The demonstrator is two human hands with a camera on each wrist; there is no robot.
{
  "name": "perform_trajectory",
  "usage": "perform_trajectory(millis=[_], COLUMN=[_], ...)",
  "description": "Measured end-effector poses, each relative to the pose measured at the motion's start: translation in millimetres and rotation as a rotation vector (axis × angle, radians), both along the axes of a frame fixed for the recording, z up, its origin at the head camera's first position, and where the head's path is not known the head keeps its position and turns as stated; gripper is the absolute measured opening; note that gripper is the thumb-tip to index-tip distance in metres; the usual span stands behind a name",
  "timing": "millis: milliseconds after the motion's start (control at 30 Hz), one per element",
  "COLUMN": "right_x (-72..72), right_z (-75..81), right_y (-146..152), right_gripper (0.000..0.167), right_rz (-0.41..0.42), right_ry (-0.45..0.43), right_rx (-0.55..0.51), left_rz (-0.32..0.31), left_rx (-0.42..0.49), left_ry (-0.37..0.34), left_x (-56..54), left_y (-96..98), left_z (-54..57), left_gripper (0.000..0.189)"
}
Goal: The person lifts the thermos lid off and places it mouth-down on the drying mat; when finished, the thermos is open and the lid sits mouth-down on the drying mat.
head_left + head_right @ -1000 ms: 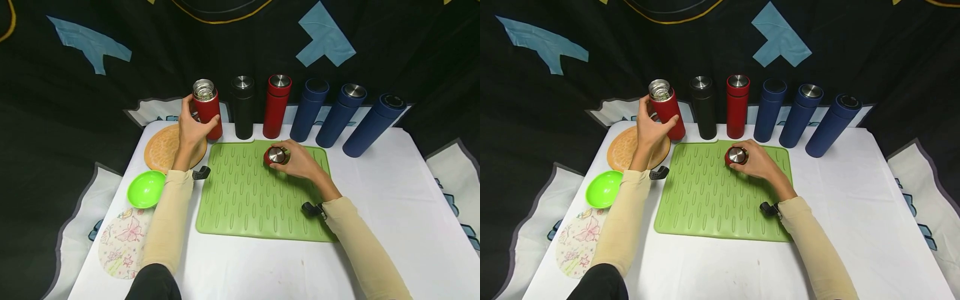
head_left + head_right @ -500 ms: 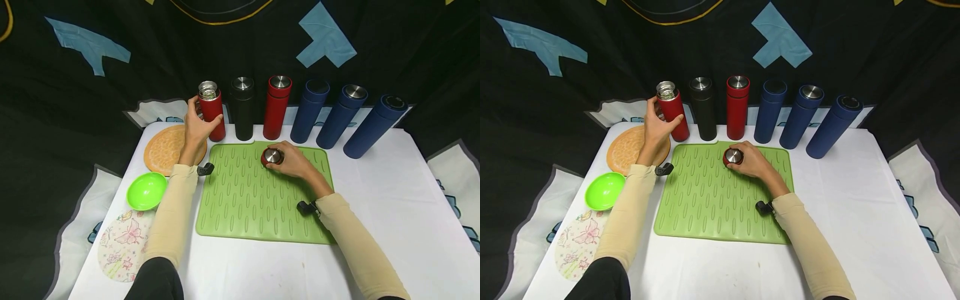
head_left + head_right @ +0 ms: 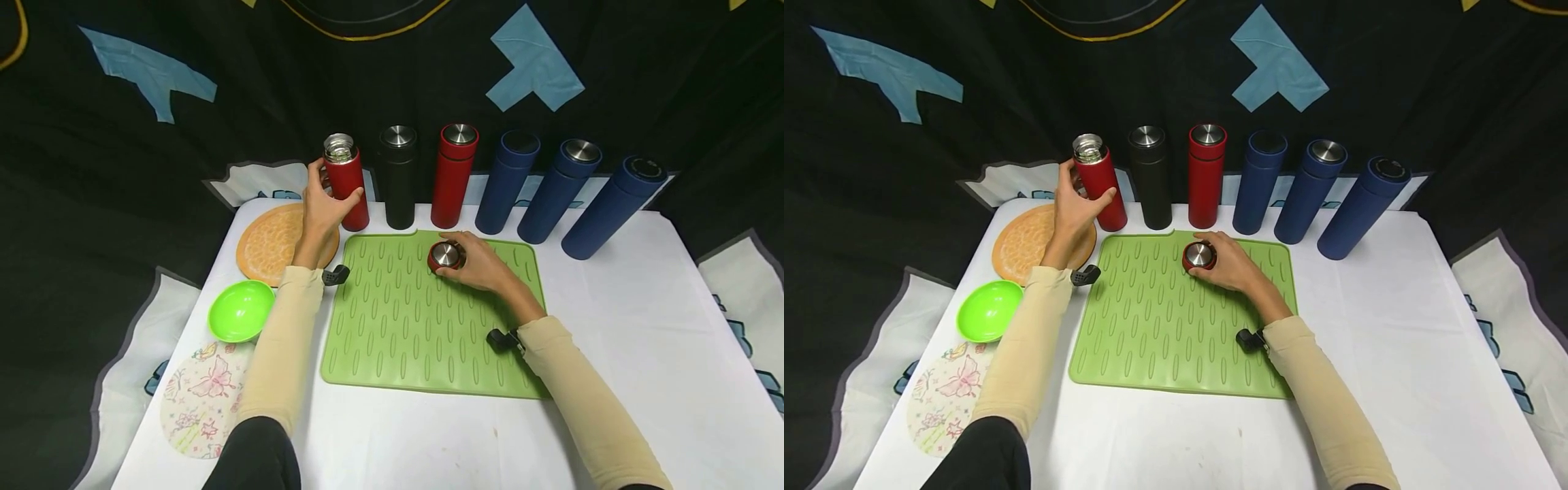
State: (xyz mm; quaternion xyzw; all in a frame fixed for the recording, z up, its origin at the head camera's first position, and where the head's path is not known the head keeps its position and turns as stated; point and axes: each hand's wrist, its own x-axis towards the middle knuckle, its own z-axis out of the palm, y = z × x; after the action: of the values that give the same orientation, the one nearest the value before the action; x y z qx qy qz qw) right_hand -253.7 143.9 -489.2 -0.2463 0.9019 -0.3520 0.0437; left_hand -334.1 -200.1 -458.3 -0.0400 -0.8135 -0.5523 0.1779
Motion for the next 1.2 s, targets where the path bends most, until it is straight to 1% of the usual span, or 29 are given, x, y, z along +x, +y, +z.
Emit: perform_trajectory(millis=[200,233,300,367,467,567,633,700,800,900,967,1067,1200], right_x=[-1.4,-1.1,0.4,3.0,8.3,13.9,17.6,21.4,28.3,35.2,39.1,43.3,47.6], right_z=[-1.5,-0.8,2.1,6.6,15.2,25.5,32.6,38.9,47.1,52.5,55.0,57.0,57.1], right_y=[3,5,8,12,20,27,32,35,41,46,48,51,53], right_gripper=[0.082,0.082,0.082,0.081,0.079,0.077,0.075,0.072,0.069,0.068,0.068,0.069,0.069], right_rz=[0.01,0.007,-0.003,-0.012,-0.038,-0.062,-0.074,-0.08,-0.098,-0.123,-0.136,-0.147,-0.147], right_ry=[0.013,0.003,-0.026,-0.048,-0.062,-0.04,-0.01,0.027,0.079,0.106,0.114,0.121,0.122], right_rx=[-0.003,-0.007,-0.025,-0.039,-0.056,-0.074,-0.104,-0.136,-0.168,-0.178,-0.18,-0.182,-0.206], left_rz=[-0.02,-0.02,-0.019,-0.002,0.043,0.103,0.123,0.12,0.076,0.01,-0.033,-0.079,-0.091], left_rx=[0.005,0.001,-0.003,-0.011,-0.037,-0.061,-0.067,-0.053,-0.044,-0.035,-0.04,-0.049,-0.053], left_ry=[-0.012,-0.008,0.021,0.072,0.187,0.305,0.381,0.441,0.51,0.523,0.504,0.443,0.329], left_x=[-1.5,-1.5,-0.3,2.9,10.5,19.5,25.4,30.6,37.3,40.6,41.1,38.7,33.2], left_y=[-0.3,-0.2,0.8,2.9,8.2,14.8,19.1,23.4,30.9,41.2,48.9,60.9,74.4], left_z=[-1.1,-0.9,0.0,1.1,3.3,4.8,5.0,3.7,0.3,-3.9,-6.7,-10.6,-14.3], left_gripper=[0.089,0.089,0.088,0.088,0.085,0.077,0.071,0.063,0.056,0.054,0.056,0.062,0.07])
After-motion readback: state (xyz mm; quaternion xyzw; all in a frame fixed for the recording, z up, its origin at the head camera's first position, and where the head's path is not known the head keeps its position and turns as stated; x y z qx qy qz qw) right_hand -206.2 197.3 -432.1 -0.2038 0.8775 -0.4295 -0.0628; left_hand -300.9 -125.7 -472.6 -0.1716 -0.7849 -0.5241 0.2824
